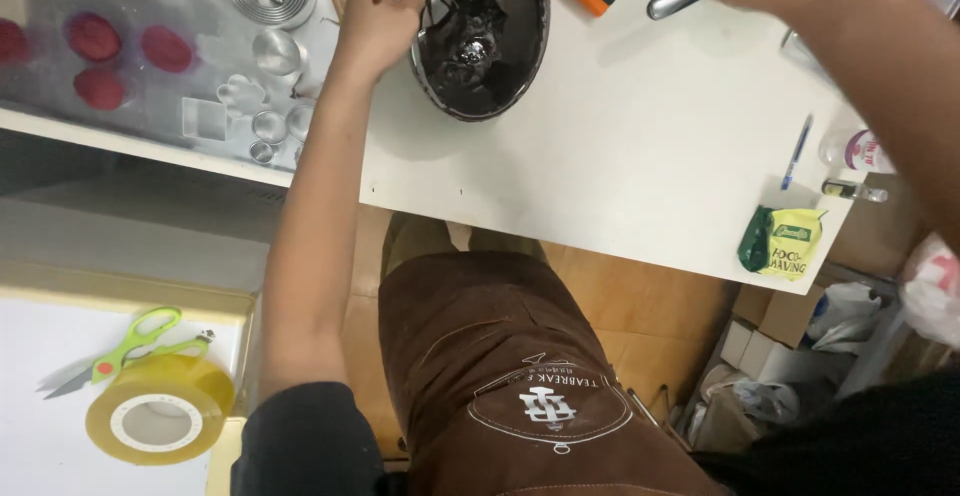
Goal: Melt chocolate in a pot using an induction stove, stir with a spatula, and monitor temperature with an infrared thermometer.
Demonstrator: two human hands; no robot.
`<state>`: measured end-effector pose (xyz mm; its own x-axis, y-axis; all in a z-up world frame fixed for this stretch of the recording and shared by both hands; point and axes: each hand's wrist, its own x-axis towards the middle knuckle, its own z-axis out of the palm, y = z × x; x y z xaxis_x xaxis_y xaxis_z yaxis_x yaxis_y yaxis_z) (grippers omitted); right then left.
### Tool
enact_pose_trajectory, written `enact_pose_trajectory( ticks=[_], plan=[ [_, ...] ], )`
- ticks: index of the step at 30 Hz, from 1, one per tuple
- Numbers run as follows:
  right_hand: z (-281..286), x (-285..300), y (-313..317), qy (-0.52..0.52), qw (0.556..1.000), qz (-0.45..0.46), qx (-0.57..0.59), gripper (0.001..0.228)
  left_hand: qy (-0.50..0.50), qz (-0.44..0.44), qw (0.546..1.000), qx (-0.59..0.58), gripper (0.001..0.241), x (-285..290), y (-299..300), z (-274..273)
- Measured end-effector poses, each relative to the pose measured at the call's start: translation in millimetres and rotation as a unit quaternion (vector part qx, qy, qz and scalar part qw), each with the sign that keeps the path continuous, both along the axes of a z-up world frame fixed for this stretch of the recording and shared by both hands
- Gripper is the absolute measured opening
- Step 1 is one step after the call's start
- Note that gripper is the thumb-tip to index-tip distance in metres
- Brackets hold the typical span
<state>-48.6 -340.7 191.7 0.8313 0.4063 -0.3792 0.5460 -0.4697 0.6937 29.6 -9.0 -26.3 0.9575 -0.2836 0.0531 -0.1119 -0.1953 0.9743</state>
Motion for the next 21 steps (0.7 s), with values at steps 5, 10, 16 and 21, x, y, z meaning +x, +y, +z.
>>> enact_pose_trajectory(
  ticks=[5, 10, 16, 21],
  plan=[
    [-24.1, -5.4, -15.1, 0.000, 0.988, 0.012, -0.155, 0.056, -0.023, 0.023, 0.999, 0.011, 0.018, -5.0, 0.7, -2.8],
    [-59.5, -58.8, -16.2, 0.056, 0.996, -0.068, -0.027, 0.053, -0.005, 0.027, 0.993, -0.113, 0.017, -27.0, -8.5, 4.0],
    [-63.1, -85.3, 15.5, 0.103, 0.940, -0.205, 0.253, 0.039, 0.009, 0.033, 0.999, -0.033, 0.019, -36.9, -9.3, 18.5],
    [-93.6, -85.6, 2.6, -0.003, 0.975, -0.125, 0.183, 0.033, 0.000, 0.047, 0.998, -0.040, 0.017, -43.5, -9.3, 22.2]
  ],
)
